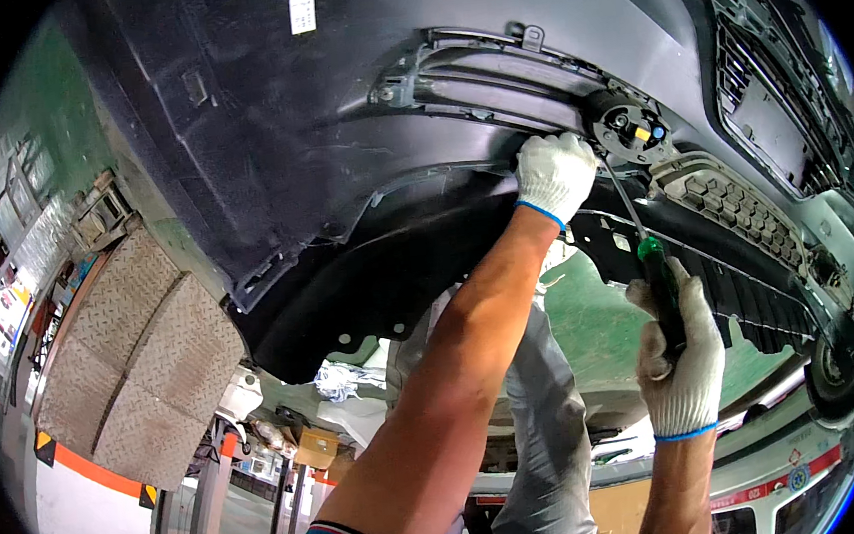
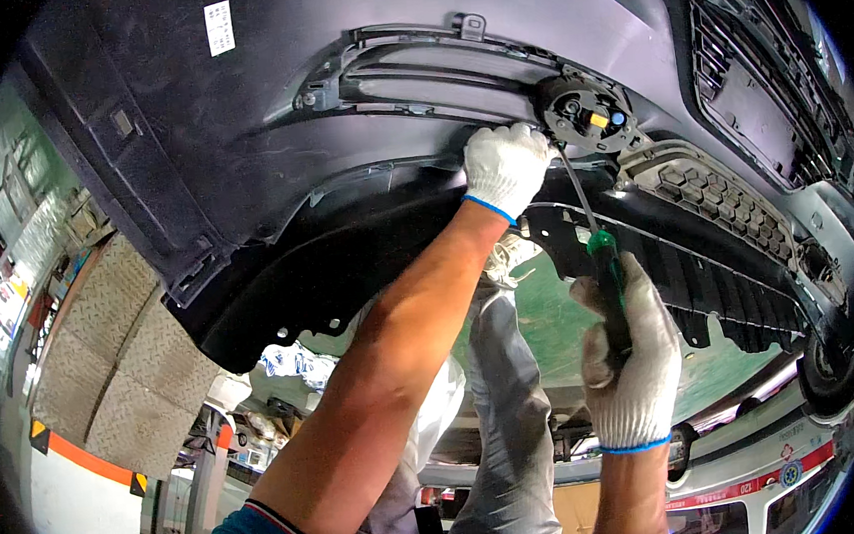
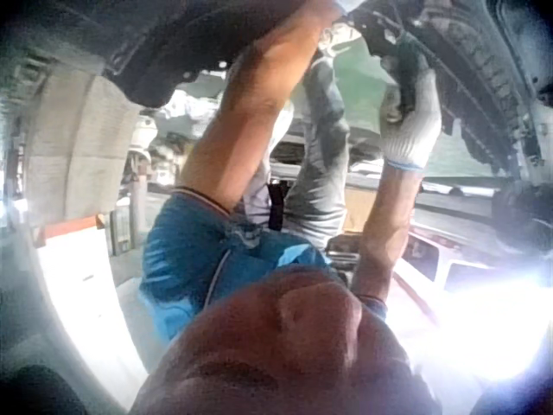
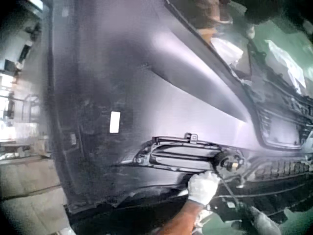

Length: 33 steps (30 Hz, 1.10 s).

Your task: The person disassembles a small mechanical component using a screwdriver, then installs it into a detached car bumper. They secure the component and the bumper assembly using screws and a screwdriver.

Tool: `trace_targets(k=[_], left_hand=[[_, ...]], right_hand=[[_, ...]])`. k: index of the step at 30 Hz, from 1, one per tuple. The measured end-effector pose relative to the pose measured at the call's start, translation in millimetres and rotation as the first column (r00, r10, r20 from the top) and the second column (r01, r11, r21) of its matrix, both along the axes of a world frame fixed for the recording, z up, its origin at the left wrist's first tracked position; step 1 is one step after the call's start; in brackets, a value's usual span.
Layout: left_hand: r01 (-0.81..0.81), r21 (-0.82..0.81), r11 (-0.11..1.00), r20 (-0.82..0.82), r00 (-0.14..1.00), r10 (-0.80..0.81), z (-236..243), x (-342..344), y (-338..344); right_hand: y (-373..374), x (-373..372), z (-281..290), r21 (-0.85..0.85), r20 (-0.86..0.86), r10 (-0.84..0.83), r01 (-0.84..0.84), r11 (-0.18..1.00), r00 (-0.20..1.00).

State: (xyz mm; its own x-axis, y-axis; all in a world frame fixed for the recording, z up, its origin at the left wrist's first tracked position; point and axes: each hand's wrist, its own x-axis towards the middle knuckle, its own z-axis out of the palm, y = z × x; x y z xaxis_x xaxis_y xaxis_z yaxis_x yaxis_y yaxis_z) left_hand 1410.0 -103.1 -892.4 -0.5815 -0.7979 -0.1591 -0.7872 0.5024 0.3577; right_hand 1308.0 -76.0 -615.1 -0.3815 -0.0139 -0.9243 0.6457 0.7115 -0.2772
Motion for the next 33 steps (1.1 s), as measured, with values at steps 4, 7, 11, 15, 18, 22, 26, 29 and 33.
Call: trace_targets(k=[4,7,11,15,18,22,26,29,33], left_hand=[[-0.038,0.049,0.998,-0.034,0.999,0.040,3,-1,2],[-0.054,0.053,0.997,-0.016,0.998,0.055,0,-1,6],[-0.047,0.051,0.998,-0.007,0.999,0.047,-1,-2,3],[-0.060,0.092,0.994,-0.014,0.998,0.062,-4,0,2],[-0.062,0.119,0.991,-0.011,0.998,0.064,1,-2,1],[-0.052,0.112,0.992,-0.017,0.998,0.054,1,-2,1],[-0.065,0.168,0.984,-0.013,0.998,0.069,4,-1,2],[-0.047,0.166,0.985,0.006,0.999,0.047,-3,0,1],[-0.051,0.162,0.985,0.006,0.999,0.051,3,-4,1]], right_hand=[[-7,4,9,0.140,-0.375,0.900,-0.946,0.292,0.222],[-8,11,12,0.474,-0.154,0.865,-0.804,-0.358,-0.477],[-6,-3,-2,0.274,-0.252,0.901,-0.867,0.416,0.353],[4,-18,-3,0.029,0.101,-0.130,0.128,0.991,0.986],[1,-4,3,0.101,-0.140,0.580,-0.571,0.815,0.802],[-28,7,11,0.464,0.043,0.841,-0.735,-0.495,-0.540],[-8,-17,-9,0.060,-0.035,0.845,-0.842,0.535,0.534],[-11,-19,-8,0.078,0.168,-0.156,0.145,0.986,0.973],[-8,-8,-5,0.147,-0.414,0.829,-0.871,0.470,0.378]])
